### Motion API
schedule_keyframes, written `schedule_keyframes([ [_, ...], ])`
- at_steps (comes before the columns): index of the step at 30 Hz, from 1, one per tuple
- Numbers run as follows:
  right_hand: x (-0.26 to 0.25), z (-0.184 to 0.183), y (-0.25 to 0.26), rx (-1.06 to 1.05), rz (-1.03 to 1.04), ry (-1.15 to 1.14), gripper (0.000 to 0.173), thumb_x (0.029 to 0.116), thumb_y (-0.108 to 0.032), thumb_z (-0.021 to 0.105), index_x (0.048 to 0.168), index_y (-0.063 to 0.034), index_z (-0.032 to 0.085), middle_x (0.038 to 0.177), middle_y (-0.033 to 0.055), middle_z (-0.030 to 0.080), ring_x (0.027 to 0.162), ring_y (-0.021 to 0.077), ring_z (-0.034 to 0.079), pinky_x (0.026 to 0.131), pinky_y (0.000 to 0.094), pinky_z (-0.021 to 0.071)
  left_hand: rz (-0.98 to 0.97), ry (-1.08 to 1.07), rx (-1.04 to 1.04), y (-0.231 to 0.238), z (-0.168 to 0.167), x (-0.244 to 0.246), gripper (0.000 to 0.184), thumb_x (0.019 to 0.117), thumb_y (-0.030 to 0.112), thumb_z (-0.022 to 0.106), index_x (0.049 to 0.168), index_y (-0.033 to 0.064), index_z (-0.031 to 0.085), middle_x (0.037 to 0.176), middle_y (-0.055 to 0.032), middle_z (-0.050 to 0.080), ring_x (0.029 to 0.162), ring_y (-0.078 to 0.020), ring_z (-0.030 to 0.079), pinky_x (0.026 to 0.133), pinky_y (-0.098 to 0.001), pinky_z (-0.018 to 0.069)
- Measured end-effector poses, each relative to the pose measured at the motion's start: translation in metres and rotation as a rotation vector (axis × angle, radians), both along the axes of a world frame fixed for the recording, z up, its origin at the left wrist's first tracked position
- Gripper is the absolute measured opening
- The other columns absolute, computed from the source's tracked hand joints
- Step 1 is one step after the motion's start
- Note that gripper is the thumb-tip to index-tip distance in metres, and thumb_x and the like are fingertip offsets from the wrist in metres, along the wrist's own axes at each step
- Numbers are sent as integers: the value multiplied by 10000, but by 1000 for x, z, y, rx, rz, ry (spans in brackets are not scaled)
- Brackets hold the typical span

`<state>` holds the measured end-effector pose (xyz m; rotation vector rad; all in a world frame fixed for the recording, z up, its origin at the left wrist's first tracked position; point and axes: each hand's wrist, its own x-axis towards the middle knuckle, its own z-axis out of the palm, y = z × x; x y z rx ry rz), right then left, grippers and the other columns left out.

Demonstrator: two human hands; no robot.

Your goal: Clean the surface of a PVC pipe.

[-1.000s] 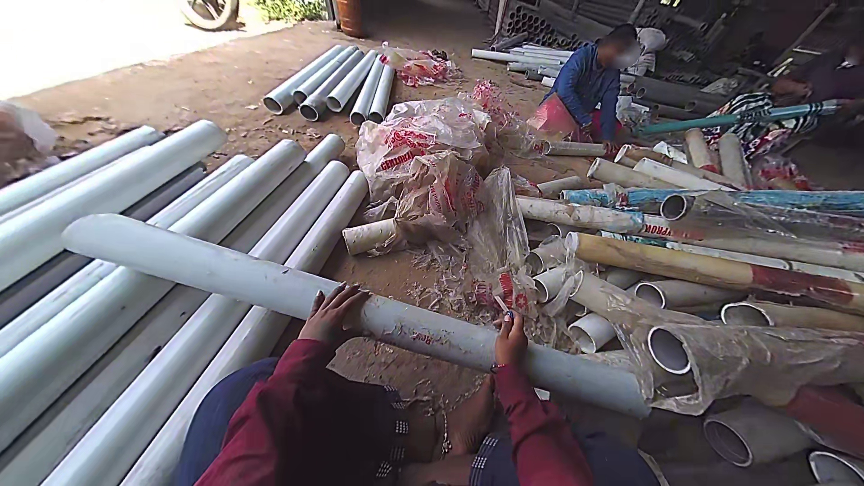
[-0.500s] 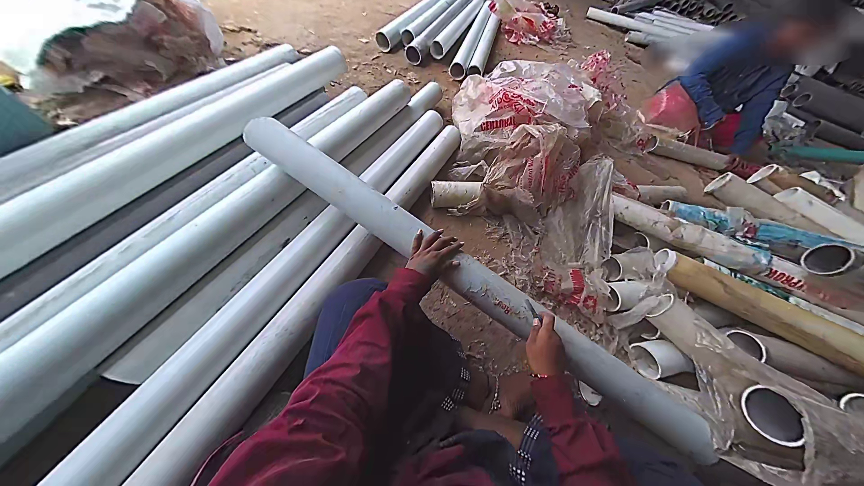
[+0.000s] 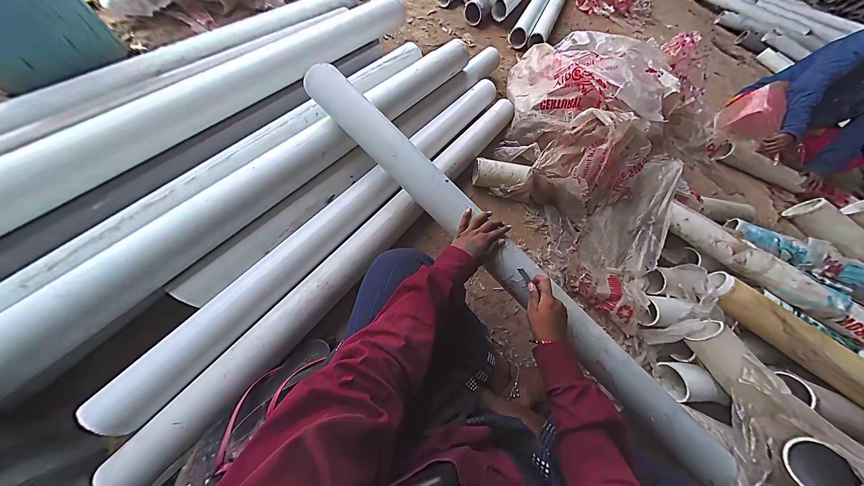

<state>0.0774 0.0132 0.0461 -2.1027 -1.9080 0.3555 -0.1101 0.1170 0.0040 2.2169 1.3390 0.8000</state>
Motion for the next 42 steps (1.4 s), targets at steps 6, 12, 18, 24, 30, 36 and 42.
schedule_keyframes([
  [6,2,3,1,-73,-15,-15,401,1095,-183,481,1414,58,519,921,292,729,871,508,722,779,638,542,27,29,36,4,-6,6,365,1067,256,514,1398,193,655,1422,-44,638,1463,-339,428,1225,-659,109],
  [12,3,2,0,-72,-36,64,369,1095,-169,483,1325,113,541,931,298,713,885,488,714,794,625,538,17,34,-23,3,2,5,364,1074,247,507,1403,187,650,1443,-42,623,1475,-336,411,1232,-645,95],
  [18,-11,12,3,-122,-11,-128,328,1104,-159,435,1244,61,634,975,293,725,925,481,724,781,621,541,14,48,-36,4,3,5,365,1086,275,474,1398,204,652,1463,-23,606,1490,-315,393,1235,-636,90],
  [24,-3,4,10,-16,57,-110,372,1102,-212,442,1159,75,673,799,288,708,791,505,720,683,637,527,30,65,20,4,-2,6,347,1076,270,498,1366,208,679,1430,-28,630,1460,-322,433,1232,-641,120],
  [30,7,12,10,-37,141,-158,361,1093,-196,467,1334,23,621,788,271,717,755,504,719,678,636,531,27,46,2,3,1,6,353,1080,266,486,1376,206,669,1442,-25,622,1473,-321,418,1231,-637,110],
  [36,12,-3,19,309,227,-174,200,989,-75,612,1083,28,755,1022,298,688,875,479,701,726,576,564,26,39,0,2,1,6,353,1081,266,483,1373,204,672,1441,-23,622,1473,-318,417,1233,-636,107],
  [42,15,-14,31,325,221,120,202,975,-7,583,1079,37,751,1016,245,729,960,438,707,847,562,558,9,41,-74,2,8,5,364,1086,269,464,1383,201,665,1456,-33,610,1502,-315,370,1236,-636,73],
])
